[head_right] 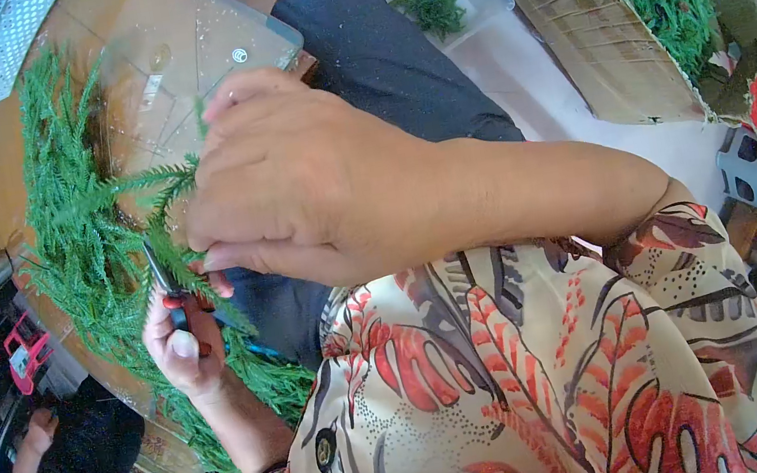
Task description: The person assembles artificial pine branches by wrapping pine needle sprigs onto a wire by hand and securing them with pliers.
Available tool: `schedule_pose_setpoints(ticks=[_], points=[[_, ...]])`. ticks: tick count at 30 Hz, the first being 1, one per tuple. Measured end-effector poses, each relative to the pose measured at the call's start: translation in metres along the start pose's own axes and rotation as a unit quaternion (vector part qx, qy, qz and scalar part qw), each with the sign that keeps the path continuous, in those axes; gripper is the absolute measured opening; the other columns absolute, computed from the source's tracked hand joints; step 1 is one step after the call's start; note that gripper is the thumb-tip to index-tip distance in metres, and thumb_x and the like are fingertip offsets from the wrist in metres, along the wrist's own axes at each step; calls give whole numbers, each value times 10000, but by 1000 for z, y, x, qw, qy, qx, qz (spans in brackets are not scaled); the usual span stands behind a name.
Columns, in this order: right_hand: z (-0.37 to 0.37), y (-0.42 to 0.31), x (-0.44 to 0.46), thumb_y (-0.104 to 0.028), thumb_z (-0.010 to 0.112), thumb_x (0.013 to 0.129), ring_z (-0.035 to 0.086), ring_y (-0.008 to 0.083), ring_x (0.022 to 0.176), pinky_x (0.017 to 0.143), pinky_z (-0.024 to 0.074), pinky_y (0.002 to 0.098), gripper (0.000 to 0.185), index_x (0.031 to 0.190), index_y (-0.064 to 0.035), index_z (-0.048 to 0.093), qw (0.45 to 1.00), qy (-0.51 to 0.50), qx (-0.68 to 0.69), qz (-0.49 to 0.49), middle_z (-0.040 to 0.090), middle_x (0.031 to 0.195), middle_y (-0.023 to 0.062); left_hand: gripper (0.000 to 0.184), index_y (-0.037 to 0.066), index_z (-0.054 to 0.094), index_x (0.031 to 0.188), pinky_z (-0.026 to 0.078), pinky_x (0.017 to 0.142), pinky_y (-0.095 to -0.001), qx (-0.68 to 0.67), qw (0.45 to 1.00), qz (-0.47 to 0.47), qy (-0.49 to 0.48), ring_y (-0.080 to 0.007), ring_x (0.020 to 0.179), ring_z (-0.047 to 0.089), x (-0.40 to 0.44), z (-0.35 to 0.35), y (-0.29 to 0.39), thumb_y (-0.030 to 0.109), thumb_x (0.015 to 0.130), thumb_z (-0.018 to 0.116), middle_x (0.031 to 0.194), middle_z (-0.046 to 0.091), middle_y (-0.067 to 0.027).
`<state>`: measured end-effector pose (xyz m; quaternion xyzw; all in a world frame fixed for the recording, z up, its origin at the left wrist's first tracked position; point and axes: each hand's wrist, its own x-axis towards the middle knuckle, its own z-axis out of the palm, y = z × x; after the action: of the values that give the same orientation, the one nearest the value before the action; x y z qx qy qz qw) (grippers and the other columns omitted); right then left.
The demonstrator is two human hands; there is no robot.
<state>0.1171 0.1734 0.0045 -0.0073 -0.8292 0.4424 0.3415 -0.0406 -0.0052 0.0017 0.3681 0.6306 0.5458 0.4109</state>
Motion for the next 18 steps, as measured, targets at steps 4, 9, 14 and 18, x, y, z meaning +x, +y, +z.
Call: schedule_pose_setpoints(ticks=[4, 9, 14, 18], points=[[9, 6, -1, -151, 598, 733, 531, 256, 685, 773, 398, 395, 122, 758, -52, 530, 998, 5, 48, -39, 526, 690, 73, 577, -71, 523, 911, 414, 672, -284, 78, 997, -12, -27, -193, 756, 494, 7, 3, 15, 386, 597, 685, 910, 479, -123], [8, 9, -4, -174, 568, 754, 527, 287, 675, 719, 416, 403, 151, 714, -48, 496, 996, -28, 69, -55, 515, 656, 93, 467, -38, 510, 928, 405, 720, -316, 179, 979, 64, -66, -235, 828, 484, 17, -1, 22, 157, 532, 661, 933, 495, -149], [4, 8, -4, -101, 616, 718, 553, 267, 670, 742, 452, 405, 155, 823, 0, 563, 992, -73, 94, -48, 569, 753, 94, 408, -35, 521, 923, 422, 710, -323, 299, 940, 134, -99, -255, 815, 511, 22, -3, 23, 55, 534, 600, 918, 511, -166], [4, 8, -5, -140, 595, 747, 544, 288, 678, 696, 445, 391, 142, 790, -14, 547, 991, -63, 119, -26, 558, 731, 103, 360, -36, 534, 888, 441, 672, -326, 337, 923, 176, -59, -266, 752, 527, 21, 6, 21, 36, 539, 587, 873, 525, -163]])
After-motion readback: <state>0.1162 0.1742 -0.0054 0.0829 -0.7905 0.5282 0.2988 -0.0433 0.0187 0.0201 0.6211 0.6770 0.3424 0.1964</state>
